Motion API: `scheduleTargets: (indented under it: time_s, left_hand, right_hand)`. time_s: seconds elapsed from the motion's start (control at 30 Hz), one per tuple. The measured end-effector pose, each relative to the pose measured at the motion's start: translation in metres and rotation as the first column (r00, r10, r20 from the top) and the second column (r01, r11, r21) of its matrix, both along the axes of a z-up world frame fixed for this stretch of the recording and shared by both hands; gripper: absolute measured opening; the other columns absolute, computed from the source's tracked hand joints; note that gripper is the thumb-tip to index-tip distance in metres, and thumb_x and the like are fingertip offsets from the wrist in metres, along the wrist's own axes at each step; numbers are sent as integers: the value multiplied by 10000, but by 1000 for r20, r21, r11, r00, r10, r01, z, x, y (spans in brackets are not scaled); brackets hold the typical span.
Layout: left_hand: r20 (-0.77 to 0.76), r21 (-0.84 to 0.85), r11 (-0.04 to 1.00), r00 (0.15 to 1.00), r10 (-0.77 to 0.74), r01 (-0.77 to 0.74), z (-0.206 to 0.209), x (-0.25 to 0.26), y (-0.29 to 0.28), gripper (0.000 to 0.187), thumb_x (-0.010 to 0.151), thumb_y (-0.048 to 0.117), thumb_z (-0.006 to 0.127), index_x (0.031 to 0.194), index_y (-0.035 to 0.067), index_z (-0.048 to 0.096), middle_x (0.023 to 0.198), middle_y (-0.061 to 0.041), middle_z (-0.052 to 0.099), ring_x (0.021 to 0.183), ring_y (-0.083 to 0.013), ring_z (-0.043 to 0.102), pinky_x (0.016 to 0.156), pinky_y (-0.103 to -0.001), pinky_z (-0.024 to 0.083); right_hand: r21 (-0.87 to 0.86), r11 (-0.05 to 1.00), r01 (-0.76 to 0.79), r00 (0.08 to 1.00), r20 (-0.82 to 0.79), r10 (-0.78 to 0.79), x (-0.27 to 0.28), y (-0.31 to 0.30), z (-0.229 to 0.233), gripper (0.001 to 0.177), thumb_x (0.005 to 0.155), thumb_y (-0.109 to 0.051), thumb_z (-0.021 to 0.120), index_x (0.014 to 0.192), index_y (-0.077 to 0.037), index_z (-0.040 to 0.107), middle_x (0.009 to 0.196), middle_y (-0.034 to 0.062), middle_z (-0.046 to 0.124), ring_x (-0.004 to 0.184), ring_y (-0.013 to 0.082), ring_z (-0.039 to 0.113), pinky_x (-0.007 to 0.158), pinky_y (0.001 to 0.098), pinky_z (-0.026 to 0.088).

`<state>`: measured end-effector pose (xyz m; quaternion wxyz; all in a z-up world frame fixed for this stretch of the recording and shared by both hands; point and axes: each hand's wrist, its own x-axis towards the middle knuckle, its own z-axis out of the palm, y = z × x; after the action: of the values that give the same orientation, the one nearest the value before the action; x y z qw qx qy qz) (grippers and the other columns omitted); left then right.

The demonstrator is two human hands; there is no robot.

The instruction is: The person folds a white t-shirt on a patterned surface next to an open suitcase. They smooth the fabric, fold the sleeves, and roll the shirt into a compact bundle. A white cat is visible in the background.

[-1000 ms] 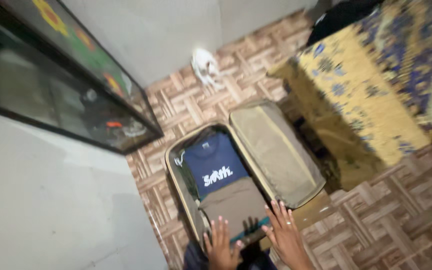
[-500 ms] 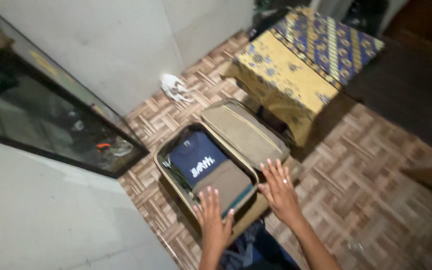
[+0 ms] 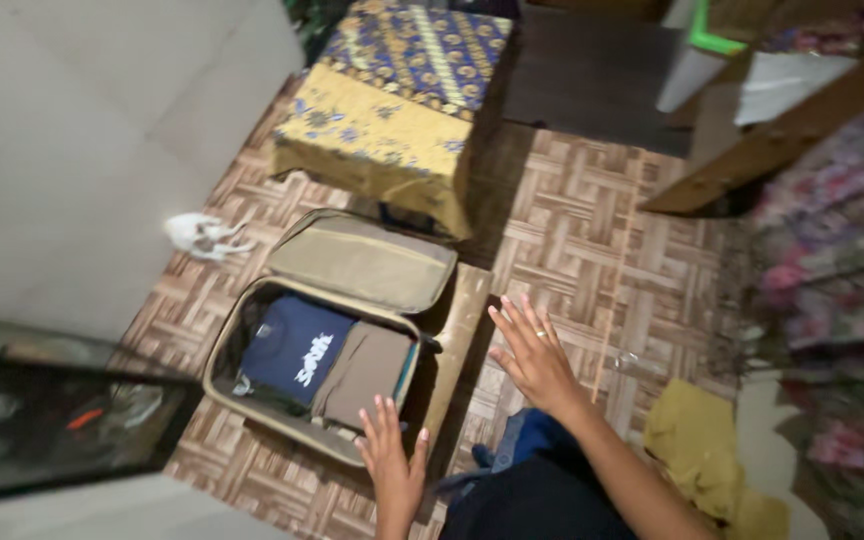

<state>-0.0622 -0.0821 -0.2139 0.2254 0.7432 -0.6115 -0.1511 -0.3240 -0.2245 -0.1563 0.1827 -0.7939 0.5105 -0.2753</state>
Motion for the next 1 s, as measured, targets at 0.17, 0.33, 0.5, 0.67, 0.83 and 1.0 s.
scheduleTargets:
  time_s: [0.17, 0.33, 0.5, 0.67, 0.83, 1.0]
  left_hand:
    - [2, -49, 980, 981, -192, 192, 13, -46, -71, 746, 990, 374, 590, 1583, 30, 296, 1677, -169, 257, 1568, -410, 125, 1219, -616, 80]
    - [-9, -76, 955, 957, -289, 287, 23, -122, -166, 712, 993, 351, 593, 1567, 12, 344, 1665, -184, 293, 1569, -410, 152, 1224, -607, 109]
    - [-36, -126, 938, 944, -329, 322, 20, -198, -256, 690, 1021, 338, 590, 1577, 7, 350, 1680, -191, 295, 1580, -411, 159, 1250, -593, 110]
    - [-103, -106, 946, 943, -317, 306, 21, -285, -346, 709, 997, 328, 607, 1581, 22, 346, 1674, -168, 303, 1579, -397, 158, 1245, -577, 76]
    - [-118, -129, 918, 914, -389, 374, 26, -347, -413, 707, 1004, 318, 603, 1590, 26, 338, 1690, -152, 286, 1591, -383, 141, 1255, -586, 48]
    - [-66, -95, 905, 904, -422, 416, 24, -374, -493, 712, 997, 307, 600, 1592, 23, 332, 1696, -153, 261, 1588, -383, 131, 1242, -597, 45]
  right_hand:
    - [41, 994, 105, 994, 11, -106, -62, -16, -18, 623, 1016, -416, 541, 1555, -124, 428, 1641, 155, 361, 1556, 382, 230, 1241, 548, 160]
    - [32, 981, 194, 979, -69, -191, -138, -68, -33, 602, 1016, -414, 553, 1537, -133, 440, 1639, 149, 366, 1562, 380, 229, 1253, 546, 167]
    - [26, 981, 194, 981, -32, -193, -216, -135, -43, 634, 1030, -407, 548, 1573, -104, 420, 1655, 168, 352, 1561, 394, 227, 1256, 562, 163]
    - [5, 982, 187, 981, -56, -187, -283, -208, -37, 649, 1014, -426, 554, 1552, -92, 414, 1642, 142, 359, 1556, 377, 236, 1251, 540, 172]
    - [-22, 980, 199, 978, -64, -200, -322, -263, -41, 640, 1012, -416, 541, 1555, -98, 423, 1648, 149, 349, 1545, 371, 240, 1248, 521, 169]
    - [18, 971, 238, 970, -49, -237, -334, -319, -49, 630, 1018, -422, 537, 1548, -105, 409, 1647, 135, 355, 1554, 358, 245, 1248, 522, 178]
